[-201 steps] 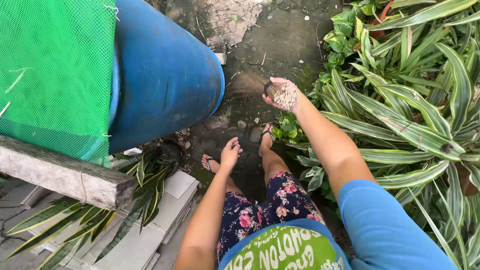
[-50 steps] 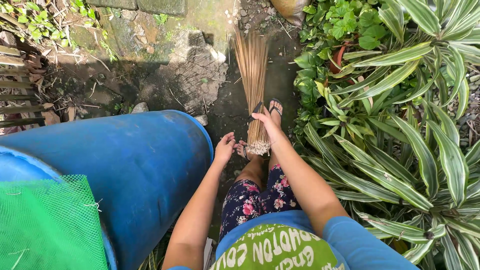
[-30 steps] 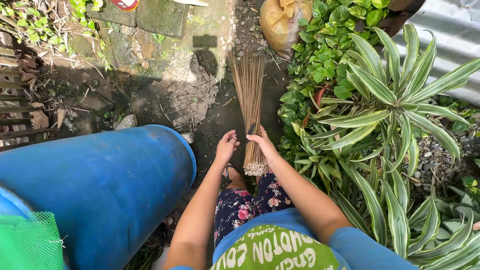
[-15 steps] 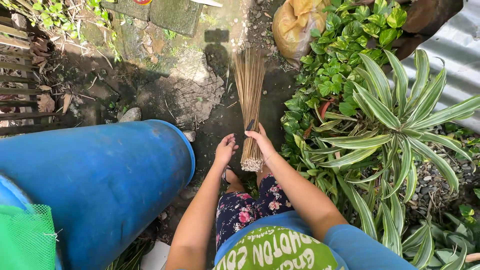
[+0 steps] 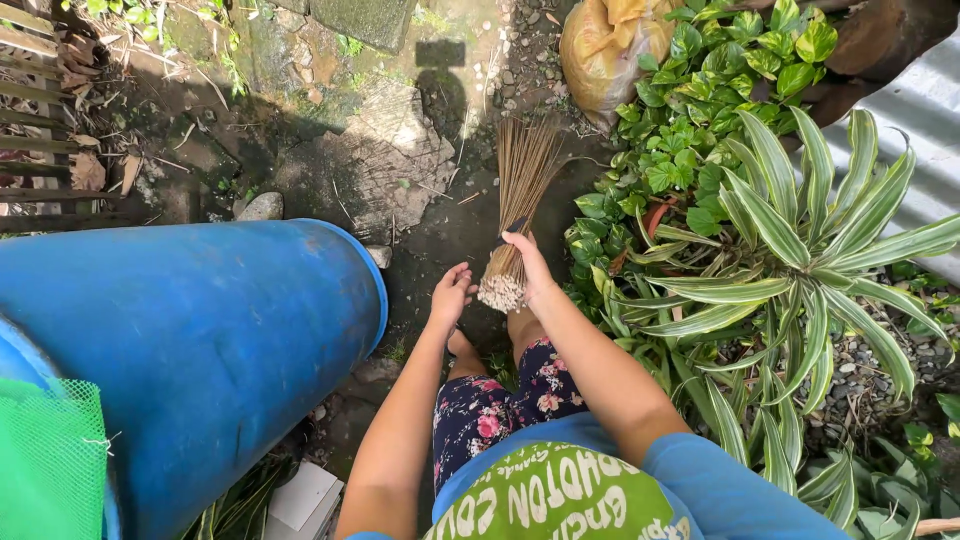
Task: The recorder uses a stick broom and a small metal dustpan to sweep and collect debris in a rustic outdoor area.
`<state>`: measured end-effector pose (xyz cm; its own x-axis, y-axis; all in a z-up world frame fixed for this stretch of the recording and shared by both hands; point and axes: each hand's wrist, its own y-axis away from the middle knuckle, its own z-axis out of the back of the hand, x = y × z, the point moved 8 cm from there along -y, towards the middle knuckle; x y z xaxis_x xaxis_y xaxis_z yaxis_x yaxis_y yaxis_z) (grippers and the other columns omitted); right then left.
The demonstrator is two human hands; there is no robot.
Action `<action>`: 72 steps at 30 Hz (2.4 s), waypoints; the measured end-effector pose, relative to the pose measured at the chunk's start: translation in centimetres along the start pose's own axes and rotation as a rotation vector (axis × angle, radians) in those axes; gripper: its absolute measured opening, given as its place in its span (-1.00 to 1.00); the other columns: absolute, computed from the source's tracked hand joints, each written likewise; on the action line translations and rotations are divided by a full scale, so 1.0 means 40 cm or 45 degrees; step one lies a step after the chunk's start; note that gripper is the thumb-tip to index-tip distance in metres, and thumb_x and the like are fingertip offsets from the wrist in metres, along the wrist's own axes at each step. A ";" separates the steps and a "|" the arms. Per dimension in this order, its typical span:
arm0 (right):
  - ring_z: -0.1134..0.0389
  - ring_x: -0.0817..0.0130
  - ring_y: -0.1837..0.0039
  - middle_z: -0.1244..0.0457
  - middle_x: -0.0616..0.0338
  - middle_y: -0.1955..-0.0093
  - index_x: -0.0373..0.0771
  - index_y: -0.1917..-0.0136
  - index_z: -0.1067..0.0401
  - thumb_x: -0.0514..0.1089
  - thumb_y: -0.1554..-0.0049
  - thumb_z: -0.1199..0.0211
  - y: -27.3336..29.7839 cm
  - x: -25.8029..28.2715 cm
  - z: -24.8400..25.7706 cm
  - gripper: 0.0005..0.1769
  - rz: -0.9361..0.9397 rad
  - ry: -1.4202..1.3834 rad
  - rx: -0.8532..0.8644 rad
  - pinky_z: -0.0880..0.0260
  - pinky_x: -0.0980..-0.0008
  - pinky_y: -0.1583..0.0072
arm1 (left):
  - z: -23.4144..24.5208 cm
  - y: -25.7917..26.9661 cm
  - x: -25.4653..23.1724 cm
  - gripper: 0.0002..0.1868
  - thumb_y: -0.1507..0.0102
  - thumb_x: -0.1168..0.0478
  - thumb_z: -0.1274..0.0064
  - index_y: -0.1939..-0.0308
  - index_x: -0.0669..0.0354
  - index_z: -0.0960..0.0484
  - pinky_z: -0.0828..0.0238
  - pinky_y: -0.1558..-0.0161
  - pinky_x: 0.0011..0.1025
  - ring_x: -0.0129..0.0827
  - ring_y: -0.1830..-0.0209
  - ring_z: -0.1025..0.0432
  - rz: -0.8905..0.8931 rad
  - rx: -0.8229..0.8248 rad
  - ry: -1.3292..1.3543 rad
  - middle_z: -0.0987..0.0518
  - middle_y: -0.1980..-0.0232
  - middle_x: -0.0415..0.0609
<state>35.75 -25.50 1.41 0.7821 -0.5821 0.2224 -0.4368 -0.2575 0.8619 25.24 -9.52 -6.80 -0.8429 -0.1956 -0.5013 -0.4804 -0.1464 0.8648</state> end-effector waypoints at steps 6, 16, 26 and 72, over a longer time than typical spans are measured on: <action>-0.44 0.27 0.15 -0.31 0.10 0.10 -0.10 -0.33 -0.24 -0.04 -0.10 -0.29 0.064 -0.070 -0.024 -0.45 -0.021 0.416 0.199 -0.54 0.19 0.15 | 0.031 0.005 0.067 -0.54 -0.38 0.20 0.09 -0.39 0.01 -0.44 -0.45 0.02 -0.40 -0.43 0.01 -0.55 0.057 -0.089 0.071 -0.56 -0.28 -0.16; -0.44 0.21 0.19 -0.37 -0.08 0.03 -0.36 -0.23 -0.39 0.19 -0.19 -0.23 -0.010 -0.312 0.019 -0.40 -0.879 0.277 0.424 -0.56 0.26 0.16 | 0.149 0.050 0.138 -0.56 -0.37 0.27 0.04 -0.35 0.12 -0.51 -0.52 0.12 -0.40 -0.38 0.11 -0.54 -0.128 -0.495 0.205 -0.50 -0.25 -0.05; -0.40 0.18 0.16 -0.34 -0.13 0.04 -0.42 -0.17 -0.34 0.18 -0.21 -0.25 -0.132 -0.001 -0.055 -0.40 -0.506 0.403 0.305 -0.58 0.22 0.09 | 0.160 0.085 0.157 -0.55 -0.37 0.28 0.08 -0.37 0.05 -0.47 -0.44 0.17 -0.48 -0.48 0.13 -0.54 -0.057 -0.469 0.464 -0.53 -0.24 -0.16; -0.45 0.08 0.16 -0.35 -0.25 0.01 -0.38 -0.24 -0.32 0.11 -0.21 -0.27 -0.311 -0.199 -0.288 -0.44 -0.187 -0.171 0.379 -0.58 0.18 0.10 | 0.506 -0.044 0.028 -0.57 -0.36 0.28 0.10 -0.33 0.07 -0.48 -0.43 0.20 -0.49 -0.49 0.18 -0.54 -0.038 -0.139 0.042 -0.56 -0.15 -0.17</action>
<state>40.09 -8.78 -5.81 0.7892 -0.6135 0.0273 -0.4503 -0.5479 0.7050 20.22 10.14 -8.31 -0.8193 -0.2210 -0.5290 -0.4742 -0.2573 0.8420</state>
